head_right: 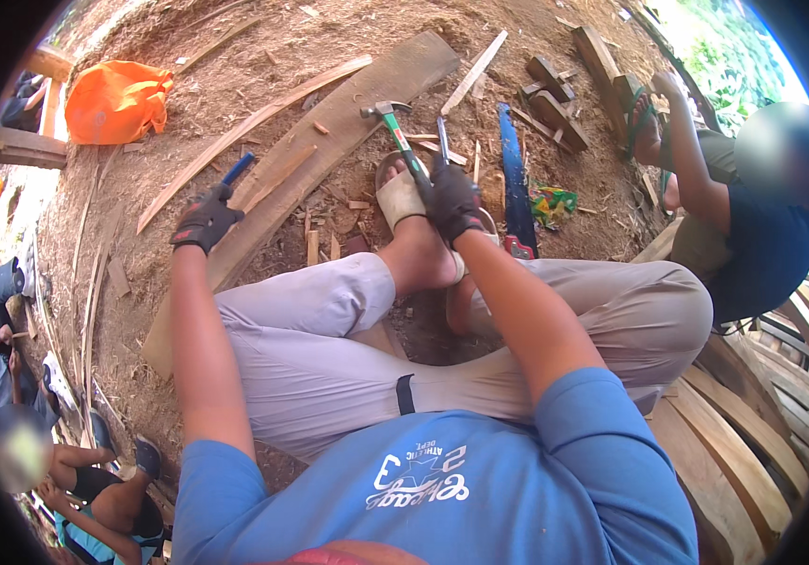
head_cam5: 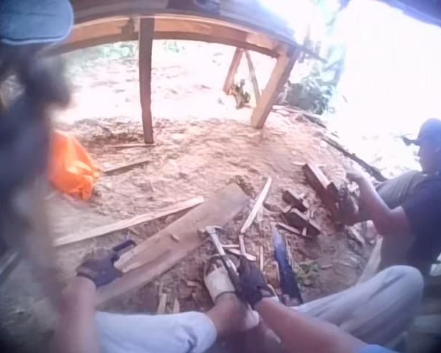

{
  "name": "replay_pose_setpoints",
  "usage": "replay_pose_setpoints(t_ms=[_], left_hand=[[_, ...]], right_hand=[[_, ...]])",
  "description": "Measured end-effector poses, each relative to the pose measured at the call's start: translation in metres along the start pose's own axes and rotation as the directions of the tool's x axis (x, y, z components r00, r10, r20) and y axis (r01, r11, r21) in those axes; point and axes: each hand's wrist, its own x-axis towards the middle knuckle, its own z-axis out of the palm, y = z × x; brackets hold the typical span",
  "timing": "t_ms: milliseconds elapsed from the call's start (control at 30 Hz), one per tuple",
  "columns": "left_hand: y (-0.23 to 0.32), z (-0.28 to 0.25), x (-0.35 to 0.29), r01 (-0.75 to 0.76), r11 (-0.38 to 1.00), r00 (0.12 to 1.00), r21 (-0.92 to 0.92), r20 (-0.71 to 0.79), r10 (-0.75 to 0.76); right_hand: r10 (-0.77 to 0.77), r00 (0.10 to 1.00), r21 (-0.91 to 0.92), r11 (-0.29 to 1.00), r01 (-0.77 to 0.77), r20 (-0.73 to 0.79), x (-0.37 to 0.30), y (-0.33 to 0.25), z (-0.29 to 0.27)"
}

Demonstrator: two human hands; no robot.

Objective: The person sits on the ground and uses a hammer and a chisel to carve a small wooden piece. They repeatedly strike the chisel to remove wood shavings, occasionally adjusting the wood's position. Other people are visible in the background working on similar tasks.

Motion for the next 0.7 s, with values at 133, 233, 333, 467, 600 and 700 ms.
replay_pose_setpoints(t_ms=[133, 233, 333, 467, 600, 700], left_hand=[[-0.006, 0.024, -0.003, 0.007, 0.995, 1.0, 0.104, -0.013, -0.006], [-0.007, 0.042, 0.011, 0.071, 0.991, 0.995, 0.111, -0.083, -0.062], [-0.011, 0.045, 0.017, 0.08, 0.992, 0.99, 0.093, -0.123, -0.069], [-0.013, 0.045, 0.017, 0.049, 0.981, 0.993, 0.185, -0.112, -0.029], [-0.016, 0.041, 0.011, 0.021, 0.984, 0.993, 0.175, -0.121, 0.001], [0.005, 0.006, -0.004, -0.021, 0.999, 0.998, 0.048, -0.062, 0.024]], right_hand=[[0.442, 0.893, 0.107, 0.895, -0.433, -0.08, 0.028, 0.036, 0.0], [0.394, 0.914, -0.101, 0.917, -0.385, 0.097, 0.031, 0.022, -0.004], [0.376, 0.926, -0.146, 0.917, -0.371, 0.009, 0.035, 0.019, 0.012], [0.354, 0.935, -0.168, 0.922, -0.348, 0.006, 0.04, 0.018, 0.023], [0.348, 0.937, -0.119, 0.93, -0.348, -0.027, 0.045, 0.023, 0.021], [0.388, 0.922, -0.106, 0.917, -0.384, 0.016, 0.053, 0.056, 0.0]])
